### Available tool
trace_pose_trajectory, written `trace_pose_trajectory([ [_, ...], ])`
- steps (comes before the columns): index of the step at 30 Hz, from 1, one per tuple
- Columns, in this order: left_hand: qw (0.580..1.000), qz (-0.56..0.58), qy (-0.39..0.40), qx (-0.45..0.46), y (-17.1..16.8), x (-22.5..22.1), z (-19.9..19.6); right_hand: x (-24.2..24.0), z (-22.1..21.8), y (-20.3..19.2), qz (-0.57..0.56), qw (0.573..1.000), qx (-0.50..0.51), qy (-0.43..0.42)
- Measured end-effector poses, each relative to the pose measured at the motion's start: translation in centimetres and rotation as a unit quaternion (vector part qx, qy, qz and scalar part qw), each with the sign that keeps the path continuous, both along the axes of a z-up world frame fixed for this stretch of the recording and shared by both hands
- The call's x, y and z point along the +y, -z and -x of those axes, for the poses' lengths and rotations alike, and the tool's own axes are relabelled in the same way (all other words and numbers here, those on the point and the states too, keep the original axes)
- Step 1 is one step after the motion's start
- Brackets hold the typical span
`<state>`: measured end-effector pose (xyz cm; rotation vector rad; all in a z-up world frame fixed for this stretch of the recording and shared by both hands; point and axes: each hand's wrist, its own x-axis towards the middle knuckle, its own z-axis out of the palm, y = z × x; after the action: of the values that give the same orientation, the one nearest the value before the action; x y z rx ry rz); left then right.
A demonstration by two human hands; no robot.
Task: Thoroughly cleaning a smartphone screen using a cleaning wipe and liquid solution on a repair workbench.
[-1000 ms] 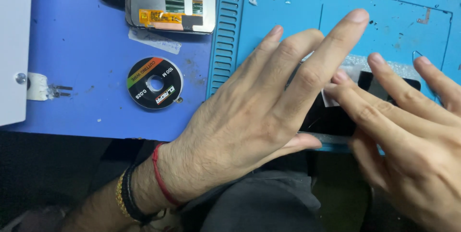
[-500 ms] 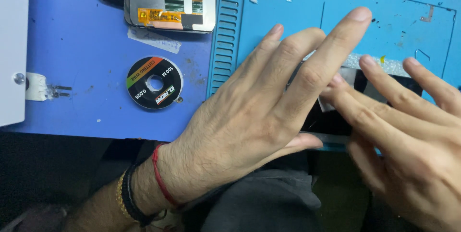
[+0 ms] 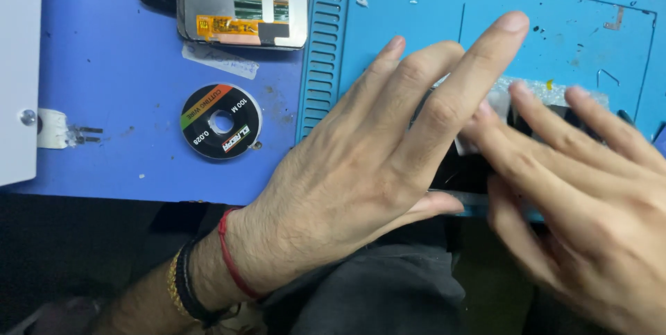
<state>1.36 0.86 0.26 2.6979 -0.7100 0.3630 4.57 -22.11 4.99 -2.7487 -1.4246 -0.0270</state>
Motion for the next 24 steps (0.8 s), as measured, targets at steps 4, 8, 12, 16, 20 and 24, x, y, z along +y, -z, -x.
trace_pose_trajectory([
  [4,0.999,-0.037,-0.006,-0.017,0.0,0.1,-0.1,-2.0,1.1,0.2,-0.002,0.999,0.023,0.028],
  [8,0.998,0.059,0.019,0.026,0.3,-0.1,0.2,0.5,-0.6,0.8,0.017,0.998,-0.05,-0.023],
  [12,0.999,0.048,0.017,0.018,0.2,0.0,0.1,-0.9,0.0,0.0,0.024,0.999,0.004,-0.031],
  [16,0.992,0.123,0.02,0.036,0.9,-0.3,0.5,1.4,-1.4,0.9,-0.008,0.998,-0.041,-0.044],
  [20,0.996,0.09,0.01,0.018,0.6,-0.2,0.3,0.2,-0.1,0.0,-0.007,0.997,0.029,-0.069],
  [24,0.995,0.096,0.023,0.025,0.6,-0.2,0.5,0.9,-0.9,0.5,-0.01,0.999,-0.007,-0.036],
])
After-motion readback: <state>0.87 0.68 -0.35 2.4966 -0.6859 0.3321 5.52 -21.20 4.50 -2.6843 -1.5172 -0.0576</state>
